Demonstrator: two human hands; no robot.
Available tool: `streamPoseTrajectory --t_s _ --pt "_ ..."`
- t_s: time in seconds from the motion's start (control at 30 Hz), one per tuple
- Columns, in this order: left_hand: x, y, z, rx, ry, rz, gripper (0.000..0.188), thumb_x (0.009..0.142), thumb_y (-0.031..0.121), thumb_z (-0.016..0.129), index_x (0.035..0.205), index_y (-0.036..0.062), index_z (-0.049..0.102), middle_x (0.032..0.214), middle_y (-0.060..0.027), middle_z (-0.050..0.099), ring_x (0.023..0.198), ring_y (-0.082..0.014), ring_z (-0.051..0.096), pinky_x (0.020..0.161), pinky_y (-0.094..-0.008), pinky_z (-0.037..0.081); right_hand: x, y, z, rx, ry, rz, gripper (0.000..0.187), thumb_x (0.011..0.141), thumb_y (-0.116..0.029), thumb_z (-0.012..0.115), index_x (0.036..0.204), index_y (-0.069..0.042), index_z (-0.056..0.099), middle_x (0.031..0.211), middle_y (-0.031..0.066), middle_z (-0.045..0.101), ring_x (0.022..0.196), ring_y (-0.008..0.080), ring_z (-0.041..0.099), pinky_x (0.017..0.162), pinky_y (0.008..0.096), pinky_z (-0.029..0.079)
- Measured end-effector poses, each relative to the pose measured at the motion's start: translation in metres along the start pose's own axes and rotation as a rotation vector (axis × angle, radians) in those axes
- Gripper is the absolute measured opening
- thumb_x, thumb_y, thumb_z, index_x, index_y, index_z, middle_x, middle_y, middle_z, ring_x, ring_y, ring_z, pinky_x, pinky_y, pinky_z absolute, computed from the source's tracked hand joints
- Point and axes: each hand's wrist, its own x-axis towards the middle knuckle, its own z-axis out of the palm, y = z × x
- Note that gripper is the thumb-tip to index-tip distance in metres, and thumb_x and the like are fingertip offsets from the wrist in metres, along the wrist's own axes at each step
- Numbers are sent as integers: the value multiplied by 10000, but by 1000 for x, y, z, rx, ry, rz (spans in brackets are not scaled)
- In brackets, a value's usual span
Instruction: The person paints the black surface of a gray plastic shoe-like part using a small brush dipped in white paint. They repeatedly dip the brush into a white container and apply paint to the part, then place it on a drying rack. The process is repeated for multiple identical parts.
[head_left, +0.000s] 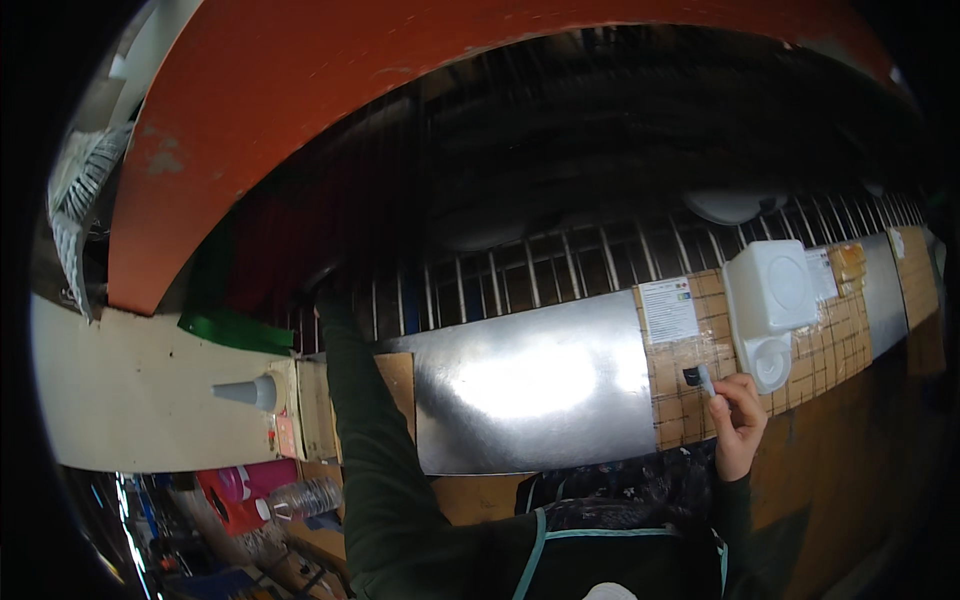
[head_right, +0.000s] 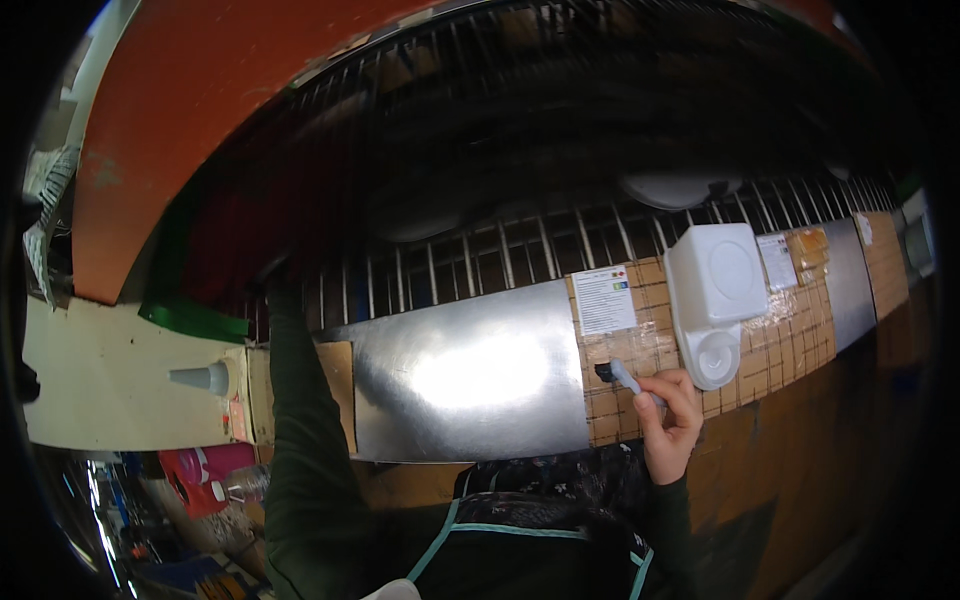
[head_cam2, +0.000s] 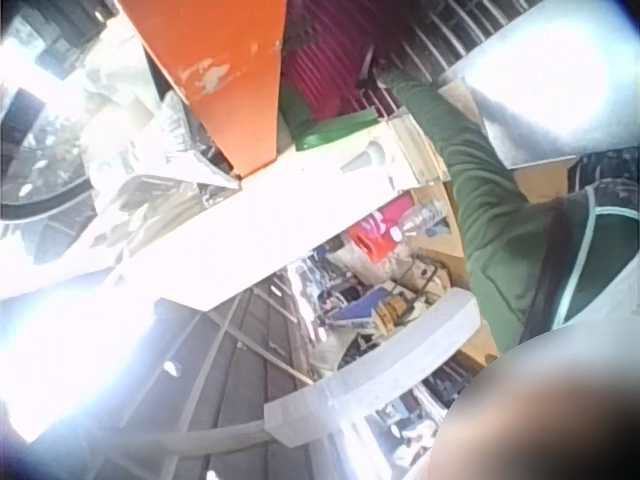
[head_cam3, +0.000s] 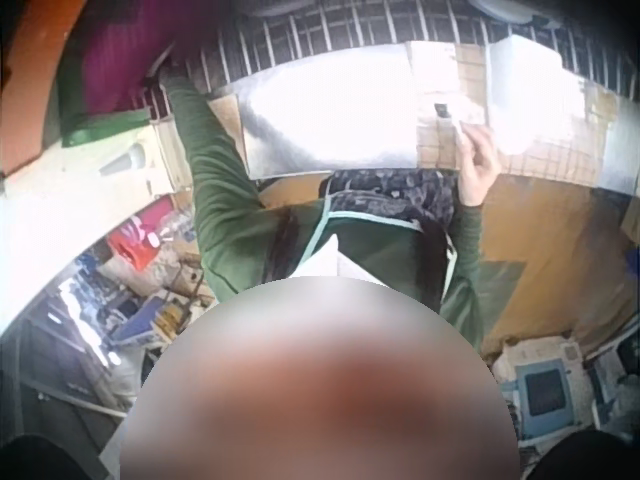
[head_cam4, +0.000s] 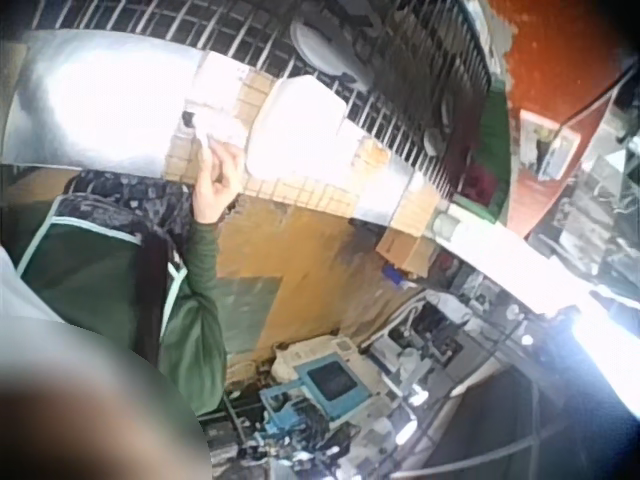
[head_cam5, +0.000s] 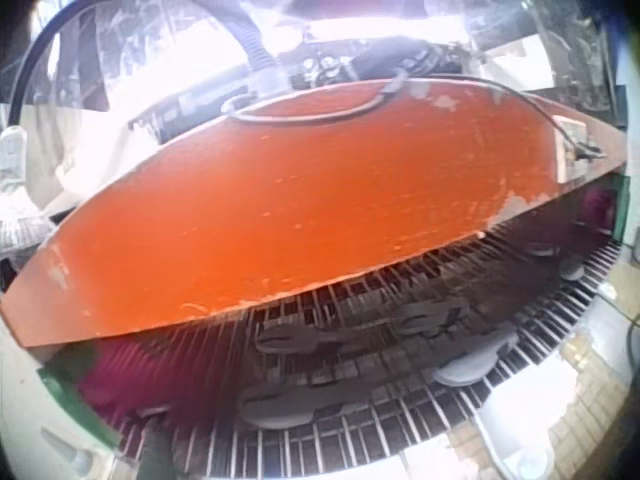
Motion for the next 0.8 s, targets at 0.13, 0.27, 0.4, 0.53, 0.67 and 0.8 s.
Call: streamPoseTrajectory --t_s 0.13,0.27,0.4,0.53,0.67,0.8 --pt "-19 25 -16 -163 39 126 569 887 388 509 1304 2 487 1279 -258 551 1172 -362 539 987 -478 404 0 3 -3 79 -28 32 140 856 -63 682 968 20 675 928 60 555 867 148 519 779 252 395" --pt "-66 74 -21 -407 -58 341 582 885 393 524 1322 12 474 1290 -253 545 1185 -354 533 995 -479 405 0 3 -11 249 -63 52 131 875 -47 657 986 23 661 945 74 549 832 155 521 744 270 412" --pt "-126 146 -3 -599 -308 525 597 883 398 540 1340 23 460 1301 -247 539 1199 -346 528 1003 -480 405 9 4 -36 710 -216 105 240 884 -260 667 969 -46 599 908 42 481 636 126 440 649 293 363" --pt "-172 237 34 -623 -507 674 614 881 403 555 1359 33 446 1313 -242 533 1212 -338 522 1011 -482 405 36 16 -96 970 -191 -254 192 938 -265 615 1061 -120 594 918 27 463 640 116 419 744 369 377" --pt "-195 316 73 -563 -586 752 633 878 408 571 1377 43 432 1324 -236 526 1225 -329 516 1019 -483 405 61 48 -162 1107 50 -385 200 1004 -276 520 1151 -157 583 993 20 478 687 123 425 861 422 357" --pt "-192 378 106 -460 -509 771 653 876 412 586 1395 53 418 1335 -231 520 1238 -321 510 1027 -484 405 73 91 -189 1072 205 -375 243 1039 -270 437 1210 -171 579 991 16 477 706 126 430 865 420 362"
